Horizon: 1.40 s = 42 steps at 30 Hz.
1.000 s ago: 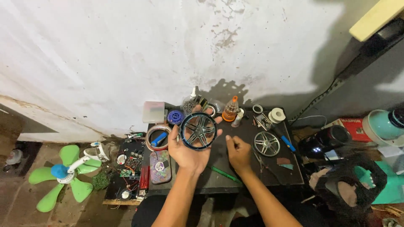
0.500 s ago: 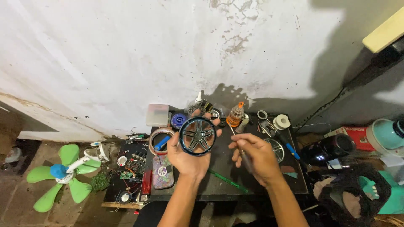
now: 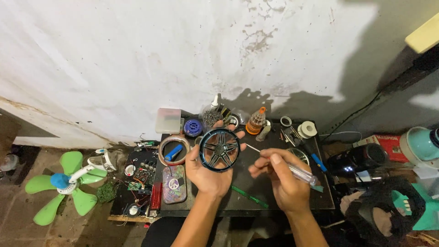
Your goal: Unscrewing a small circular speaker component using a precision screwdriver on a repair bench.
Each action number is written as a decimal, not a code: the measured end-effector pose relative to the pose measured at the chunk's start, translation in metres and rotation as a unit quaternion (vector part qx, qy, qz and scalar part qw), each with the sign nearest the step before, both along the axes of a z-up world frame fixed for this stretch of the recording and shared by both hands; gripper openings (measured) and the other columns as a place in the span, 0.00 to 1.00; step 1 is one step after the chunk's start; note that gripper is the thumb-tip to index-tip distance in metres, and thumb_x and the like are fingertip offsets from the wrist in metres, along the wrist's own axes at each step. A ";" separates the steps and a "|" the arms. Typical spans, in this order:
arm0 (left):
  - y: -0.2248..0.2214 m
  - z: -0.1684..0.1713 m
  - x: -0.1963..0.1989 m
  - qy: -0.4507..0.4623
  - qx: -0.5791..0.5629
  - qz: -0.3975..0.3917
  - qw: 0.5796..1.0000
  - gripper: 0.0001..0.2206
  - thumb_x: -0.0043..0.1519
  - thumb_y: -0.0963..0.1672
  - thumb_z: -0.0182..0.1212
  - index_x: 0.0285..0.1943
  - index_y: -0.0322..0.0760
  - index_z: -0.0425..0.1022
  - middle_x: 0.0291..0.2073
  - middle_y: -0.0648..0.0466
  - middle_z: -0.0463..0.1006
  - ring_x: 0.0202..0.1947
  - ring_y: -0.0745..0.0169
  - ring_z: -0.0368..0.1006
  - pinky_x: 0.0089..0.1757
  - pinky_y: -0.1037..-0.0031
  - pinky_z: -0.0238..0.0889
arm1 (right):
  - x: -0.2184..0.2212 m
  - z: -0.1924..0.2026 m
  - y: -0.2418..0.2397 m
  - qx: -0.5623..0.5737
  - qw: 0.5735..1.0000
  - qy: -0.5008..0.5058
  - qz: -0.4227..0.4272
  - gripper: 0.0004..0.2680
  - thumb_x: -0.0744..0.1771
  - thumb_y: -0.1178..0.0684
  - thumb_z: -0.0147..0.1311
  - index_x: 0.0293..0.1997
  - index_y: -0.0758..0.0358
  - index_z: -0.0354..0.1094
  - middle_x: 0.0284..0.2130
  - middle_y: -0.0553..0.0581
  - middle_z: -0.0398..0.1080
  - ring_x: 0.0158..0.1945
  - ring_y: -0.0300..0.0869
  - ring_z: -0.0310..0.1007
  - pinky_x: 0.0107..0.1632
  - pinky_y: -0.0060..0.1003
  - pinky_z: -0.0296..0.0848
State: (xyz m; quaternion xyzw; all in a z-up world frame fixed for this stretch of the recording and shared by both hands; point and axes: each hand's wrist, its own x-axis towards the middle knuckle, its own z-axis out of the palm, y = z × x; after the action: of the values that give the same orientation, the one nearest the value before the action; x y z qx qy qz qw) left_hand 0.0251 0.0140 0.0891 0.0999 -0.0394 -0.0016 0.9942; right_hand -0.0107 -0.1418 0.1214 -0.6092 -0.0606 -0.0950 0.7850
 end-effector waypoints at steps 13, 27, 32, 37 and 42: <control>-0.011 -0.001 -0.003 -0.045 0.075 0.006 0.996 0.34 0.60 0.54 0.51 0.68 0.21 0.63 0.58 0.32 0.72 0.57 0.30 0.71 0.50 0.51 0.71 | -0.007 0.020 0.017 -0.239 0.961 -0.133 -0.041 0.06 0.68 0.61 0.51 0.41 0.74 0.75 0.34 0.65 0.75 0.31 0.45 0.82 0.36 0.32 0.87; -0.014 0.000 -0.003 -0.094 0.119 0.047 0.987 0.31 0.64 0.52 0.49 0.67 0.20 0.64 0.57 0.34 0.73 0.57 0.35 0.72 0.55 0.52 0.68 | -0.004 0.027 0.015 -0.327 0.930 -0.159 -0.041 0.06 0.67 0.61 0.53 0.44 0.71 0.76 0.41 0.64 0.77 0.42 0.46 0.82 0.49 0.36 0.81; -0.017 -0.001 -0.004 -0.110 0.162 0.088 0.977 0.29 0.65 0.52 0.48 0.64 0.20 0.68 0.54 0.34 0.76 0.53 0.38 0.75 0.60 0.52 0.63 | 0.000 0.023 0.013 -0.316 0.935 -0.153 -0.051 0.04 0.66 0.66 0.58 0.41 0.70 0.77 0.42 0.64 0.80 0.44 0.45 0.85 0.52 0.33 0.83; -0.019 -0.008 -0.004 -0.085 0.156 0.052 0.983 0.31 0.64 0.53 0.48 0.64 0.19 0.67 0.54 0.33 0.75 0.54 0.32 0.74 0.56 0.49 0.67 | 0.003 0.021 0.006 -0.237 0.966 -0.106 0.013 0.06 0.67 0.65 0.55 0.45 0.74 0.76 0.40 0.67 0.79 0.42 0.47 0.86 0.49 0.35 0.87; -0.018 -0.005 -0.005 -0.064 0.162 0.048 0.984 0.31 0.62 0.53 0.48 0.62 0.19 0.69 0.52 0.33 0.76 0.51 0.34 0.76 0.53 0.51 0.68 | 0.004 0.017 0.004 -0.221 0.971 -0.093 0.017 0.05 0.67 0.64 0.55 0.42 0.73 0.77 0.41 0.67 0.79 0.40 0.48 0.86 0.48 0.36 0.87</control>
State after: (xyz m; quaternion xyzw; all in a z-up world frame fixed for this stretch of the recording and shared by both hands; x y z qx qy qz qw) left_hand 0.0204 -0.0044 0.0842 0.2611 -0.0972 0.0460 0.9593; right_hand -0.0070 -0.1381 0.1383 -0.7549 -0.1628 -0.1223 0.6235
